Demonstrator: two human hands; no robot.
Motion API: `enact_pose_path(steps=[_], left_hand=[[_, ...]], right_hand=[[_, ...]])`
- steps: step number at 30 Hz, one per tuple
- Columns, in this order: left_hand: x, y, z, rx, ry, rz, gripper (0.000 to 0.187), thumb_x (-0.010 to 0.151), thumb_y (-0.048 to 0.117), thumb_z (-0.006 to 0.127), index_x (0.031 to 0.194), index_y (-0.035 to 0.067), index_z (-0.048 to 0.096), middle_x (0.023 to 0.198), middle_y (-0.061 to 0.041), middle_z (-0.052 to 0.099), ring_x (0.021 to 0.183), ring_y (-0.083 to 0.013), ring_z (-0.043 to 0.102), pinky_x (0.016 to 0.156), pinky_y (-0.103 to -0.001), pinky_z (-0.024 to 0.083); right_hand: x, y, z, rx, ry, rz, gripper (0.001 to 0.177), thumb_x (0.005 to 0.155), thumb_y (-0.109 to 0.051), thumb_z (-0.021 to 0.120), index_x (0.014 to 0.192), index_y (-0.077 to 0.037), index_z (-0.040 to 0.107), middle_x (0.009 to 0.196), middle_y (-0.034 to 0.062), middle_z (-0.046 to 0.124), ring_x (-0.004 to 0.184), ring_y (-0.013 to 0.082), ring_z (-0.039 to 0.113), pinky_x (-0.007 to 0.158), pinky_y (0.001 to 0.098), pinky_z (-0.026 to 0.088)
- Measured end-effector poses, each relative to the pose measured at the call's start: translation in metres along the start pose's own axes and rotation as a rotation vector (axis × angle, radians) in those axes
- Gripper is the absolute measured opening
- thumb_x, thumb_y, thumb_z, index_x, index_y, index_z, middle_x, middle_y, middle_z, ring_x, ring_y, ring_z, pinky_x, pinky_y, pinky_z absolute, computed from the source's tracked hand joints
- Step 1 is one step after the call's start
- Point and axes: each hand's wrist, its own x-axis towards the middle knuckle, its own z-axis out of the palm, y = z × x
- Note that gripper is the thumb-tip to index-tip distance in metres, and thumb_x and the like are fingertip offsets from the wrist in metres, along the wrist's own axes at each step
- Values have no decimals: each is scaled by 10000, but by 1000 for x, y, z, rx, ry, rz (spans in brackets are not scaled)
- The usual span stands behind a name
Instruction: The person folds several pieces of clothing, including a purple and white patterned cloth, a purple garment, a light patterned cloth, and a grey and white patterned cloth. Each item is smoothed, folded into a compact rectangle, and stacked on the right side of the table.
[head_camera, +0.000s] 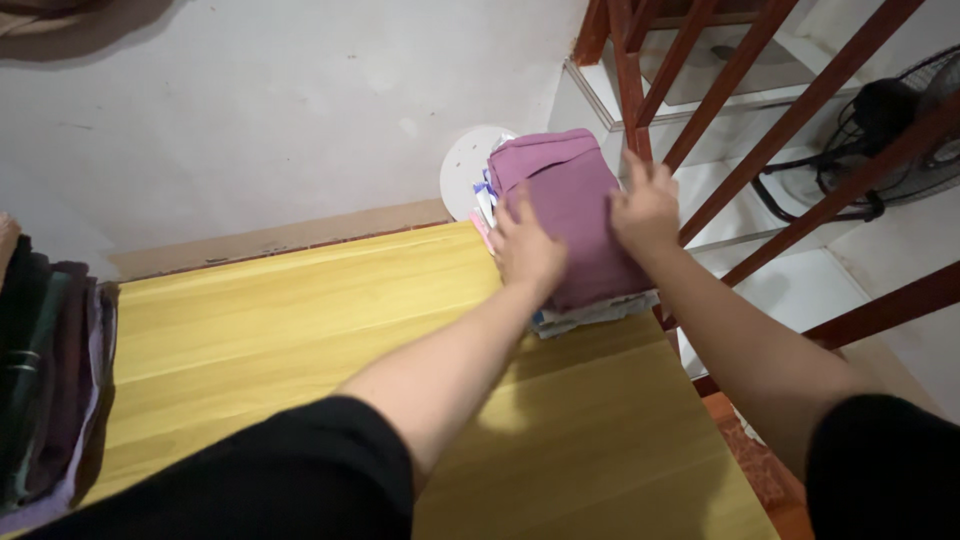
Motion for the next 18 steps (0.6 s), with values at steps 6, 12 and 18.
enact_pose_path(steps=[6,12,18], left_hand=[[-84,14,-7,419,-129,182,956,897,479,664,1609,112,141,1704,-105,75,1563,-436,0,1139,-786,92],[-101,-2,3,411,-327,90,703,1015,452,484,1628,346,157,1727,-15,-56,1545,-523,-77,1078,-834,170],[-88,-27,26,420,-325,153,710,1012,422,491,1636,354,159,1738,-39,-76,1539,-546,-35,1107,-769,240]], right_hand=[[10,-52,25,-160,-312,-232,692,946,-688,465,1588,-499,288,1731,77,-12,1542,483,-24,1144,790,56],[26,-52,56,-142,-481,-117,820,798,-850,481,1545,-607,247,1742,44,-107,1539,511,-159,1086,874,0],[31,-33,81,-131,-544,-87,841,768,-854,494,1536,-627,237,1741,21,-77,1542,502,-145,1080,885,29]])
